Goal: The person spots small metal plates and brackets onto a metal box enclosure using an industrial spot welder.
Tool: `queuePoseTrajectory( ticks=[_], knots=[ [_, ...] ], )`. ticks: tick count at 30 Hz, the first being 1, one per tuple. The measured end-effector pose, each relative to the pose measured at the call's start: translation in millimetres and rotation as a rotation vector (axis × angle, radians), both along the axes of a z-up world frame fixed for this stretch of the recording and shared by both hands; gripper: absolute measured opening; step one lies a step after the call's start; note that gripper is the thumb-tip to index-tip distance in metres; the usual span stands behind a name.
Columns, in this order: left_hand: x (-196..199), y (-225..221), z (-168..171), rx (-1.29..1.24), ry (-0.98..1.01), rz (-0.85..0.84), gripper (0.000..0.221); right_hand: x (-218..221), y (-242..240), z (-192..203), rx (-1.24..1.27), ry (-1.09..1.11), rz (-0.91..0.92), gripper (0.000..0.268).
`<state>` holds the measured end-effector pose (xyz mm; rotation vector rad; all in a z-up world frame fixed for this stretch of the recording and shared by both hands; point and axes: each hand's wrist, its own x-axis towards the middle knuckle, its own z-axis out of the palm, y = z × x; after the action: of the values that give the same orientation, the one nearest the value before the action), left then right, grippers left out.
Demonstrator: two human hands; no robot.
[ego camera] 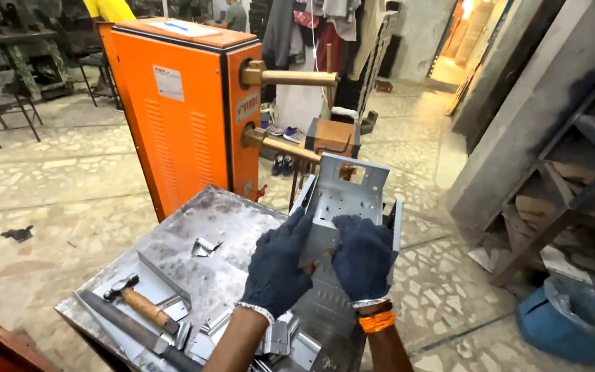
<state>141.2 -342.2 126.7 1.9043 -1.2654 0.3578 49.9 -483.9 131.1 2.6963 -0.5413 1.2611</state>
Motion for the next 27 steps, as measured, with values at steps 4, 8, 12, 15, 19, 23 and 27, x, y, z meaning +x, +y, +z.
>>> queuePoseTrajectory(
  ticks=[4,8,12,15,19,23,27],
  knots=[
    [-13,14,19,0.154,0.354,0.108,0.075,-9,12,-12,0.014,-0.059,-0.004,0.037],
    [40,6,-44,-0.391,0.943,-0.024,0.079,-28,32,-4,0.068,-0.278,0.073,0.041],
    [62,21,-60,-0.784,1.488,-0.288,0.091,-43,38,8,0.488,-0.416,0.222,0.049],
    [55,34,-47,-0.900,1.647,-0.404,0.094,-30,9,-24,0.911,-0.554,0.659,0.053],
    [53,61,-29,-1.098,1.624,-0.999,0.101,-12,27,-41,1.547,-0.850,1.151,0.050],
    [31,109,-44,-1.438,1.386,-0.465,0.072,22,32,-90,1.707,-0.691,1.303,0.053],
    [1,158,-81,-1.442,1.213,-0.114,0.051,47,25,-145,1.870,-0.532,1.432,0.066]
  ],
)
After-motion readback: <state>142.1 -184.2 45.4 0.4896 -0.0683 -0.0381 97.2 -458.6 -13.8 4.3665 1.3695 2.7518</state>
